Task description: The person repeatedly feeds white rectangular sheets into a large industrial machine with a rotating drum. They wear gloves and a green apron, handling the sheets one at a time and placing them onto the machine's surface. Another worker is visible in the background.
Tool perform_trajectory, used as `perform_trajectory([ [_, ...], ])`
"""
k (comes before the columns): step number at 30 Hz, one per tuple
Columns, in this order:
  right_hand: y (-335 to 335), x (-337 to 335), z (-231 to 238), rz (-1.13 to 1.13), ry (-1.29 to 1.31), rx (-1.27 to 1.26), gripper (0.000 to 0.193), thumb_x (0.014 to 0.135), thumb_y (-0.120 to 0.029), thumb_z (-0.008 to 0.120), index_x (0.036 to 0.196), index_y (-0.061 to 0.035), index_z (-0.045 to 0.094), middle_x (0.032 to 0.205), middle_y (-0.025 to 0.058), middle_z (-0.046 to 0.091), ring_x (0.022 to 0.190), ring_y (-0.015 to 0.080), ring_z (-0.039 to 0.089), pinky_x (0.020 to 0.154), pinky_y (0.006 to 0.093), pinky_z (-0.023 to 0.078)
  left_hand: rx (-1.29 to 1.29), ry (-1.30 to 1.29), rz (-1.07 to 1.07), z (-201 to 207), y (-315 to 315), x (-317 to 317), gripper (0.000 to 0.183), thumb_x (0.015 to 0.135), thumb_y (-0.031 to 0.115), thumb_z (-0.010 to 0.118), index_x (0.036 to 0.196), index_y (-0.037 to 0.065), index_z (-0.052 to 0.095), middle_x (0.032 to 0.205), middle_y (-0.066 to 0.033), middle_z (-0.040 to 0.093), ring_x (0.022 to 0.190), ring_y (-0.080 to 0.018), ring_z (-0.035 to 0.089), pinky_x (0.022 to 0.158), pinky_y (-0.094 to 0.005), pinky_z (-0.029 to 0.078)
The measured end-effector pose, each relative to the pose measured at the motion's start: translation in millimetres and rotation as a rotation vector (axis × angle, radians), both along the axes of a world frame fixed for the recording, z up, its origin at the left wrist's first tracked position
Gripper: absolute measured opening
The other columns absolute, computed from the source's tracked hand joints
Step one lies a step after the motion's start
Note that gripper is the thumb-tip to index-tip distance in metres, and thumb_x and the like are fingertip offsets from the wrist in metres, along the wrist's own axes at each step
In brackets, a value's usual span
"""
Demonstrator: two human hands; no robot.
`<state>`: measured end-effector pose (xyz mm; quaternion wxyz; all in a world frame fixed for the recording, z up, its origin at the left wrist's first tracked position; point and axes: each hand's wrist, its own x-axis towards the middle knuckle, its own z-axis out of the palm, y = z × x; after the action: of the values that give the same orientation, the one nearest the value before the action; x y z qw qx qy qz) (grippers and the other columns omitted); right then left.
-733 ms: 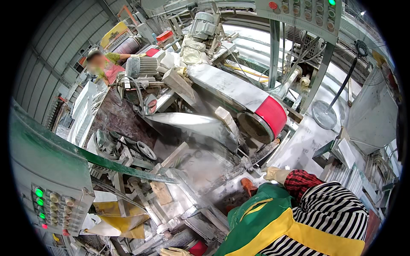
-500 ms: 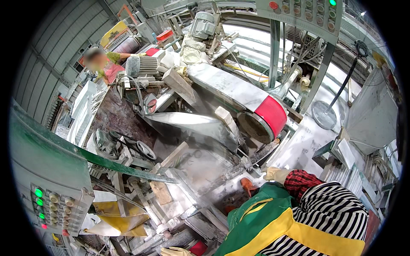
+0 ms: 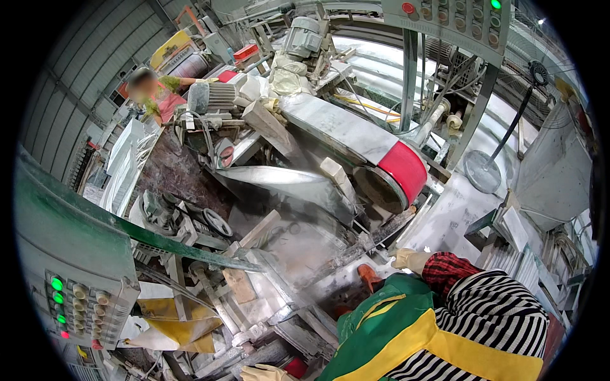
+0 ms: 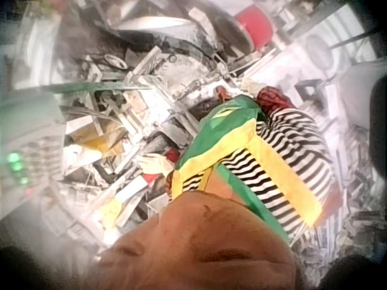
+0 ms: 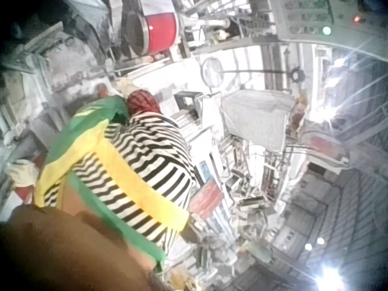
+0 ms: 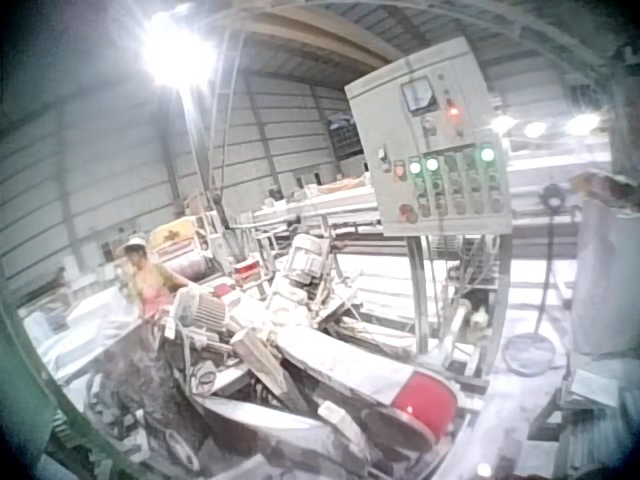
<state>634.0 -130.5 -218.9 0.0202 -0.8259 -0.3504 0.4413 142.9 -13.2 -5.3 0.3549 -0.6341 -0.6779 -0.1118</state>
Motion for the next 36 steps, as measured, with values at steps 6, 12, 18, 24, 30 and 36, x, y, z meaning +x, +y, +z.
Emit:
perform_trajectory([
  [6,-1.1,-1.0,4.8,0.028,-0.03,0.04,0.058,0.08,-0.034,0.057,0.137,-0.0268,0.055,0.125,0.0164,0.064,0.116,0.0347,0.061,0.1,0.0445,0.048,0.024,0.024,-0.011,-19.3,2.4,-9.6,0.036,0.093,0.023,0.055,0.118,-0.003,0.061,0.117,-0.0247,0.063,0.109,-0.0399,0.058,0.09,-0.0545,0.044],
  [12,-1.2,-1.6,7.2,0.028,-0.015,0.044,0.059,0.078,-0.033,0.056,0.137,-0.0248,0.056,0.118,0.0153,0.068,0.113,0.0344,0.062,0.1,0.0429,0.048,0.028,0.039,0.007,-33.0,1.4,-13.8,0.039,0.093,0.024,0.055,0.121,-0.003,0.059,0.12,-0.0256,0.061,0.11,-0.041,0.057,0.094,-0.0557,0.043],
  [18,1.0,-1.9,8.8,0.031,-0.018,0.022,0.058,0.079,-0.033,0.056,0.137,-0.0261,0.056,0.117,0.0148,0.068,0.113,0.034,0.063,0.1,0.0432,0.048,-0.023,0.055,0.036,-24.1,-5.8,-1.0,0.04,0.093,0.025,0.056,0.123,-0.001,0.059,0.124,-0.0254,0.059,0.111,-0.0414,0.056,0.097,-0.0566,0.042],
  [24,-1.4,-0.6,-2.9,0.028,-0.026,0.037,0.058,0.079,-0.035,0.058,0.136,-0.0264,0.056,0.122,0.0158,0.066,0.114,0.0357,0.062,0.101,0.0434,0.047,0.002,0.086,0.016,-32.3,-7.9,-0.5,0.043,0.093,0.027,0.057,0.126,-0.001,0.057,0.125,-0.0255,0.058,0.113,-0.0416,0.055,0.102,-0.0576,0.039],
  [30,-0.4,-2.1,-2.1,0.017,-0.015,0.023,0.058,0.078,-0.033,0.059,0.136,-0.0263,0.056,0.124,0.0159,0.065,0.115,0.036,0.061,0.101,0.0437,0.047,-0.028,0.087,0.028,-27.6,-9.1,6.8,0.045,0.093,0.031,0.057,0.126,0.0,0.058,0.127,-0.0252,0.058,0.114,-0.0409,0.055,0.101,-0.0578,0.04],
  [36,3.8,0.5,12.8,0.029,-0.03,0.076,0.056,0.079,-0.032,0.058,0.134,-0.0246,0.058,0.124,0.0142,0.065,0.114,0.0349,0.062,0.1,0.042,0.048,-0.245,-0.329,0.052,23.8,14.4,-17.5,0.049,0.092,0.038,0.059,0.121,-0.001,0.064,0.124,-0.0257,0.061,0.119,-0.0405,0.055,0.095,-0.0526,0.044],
])
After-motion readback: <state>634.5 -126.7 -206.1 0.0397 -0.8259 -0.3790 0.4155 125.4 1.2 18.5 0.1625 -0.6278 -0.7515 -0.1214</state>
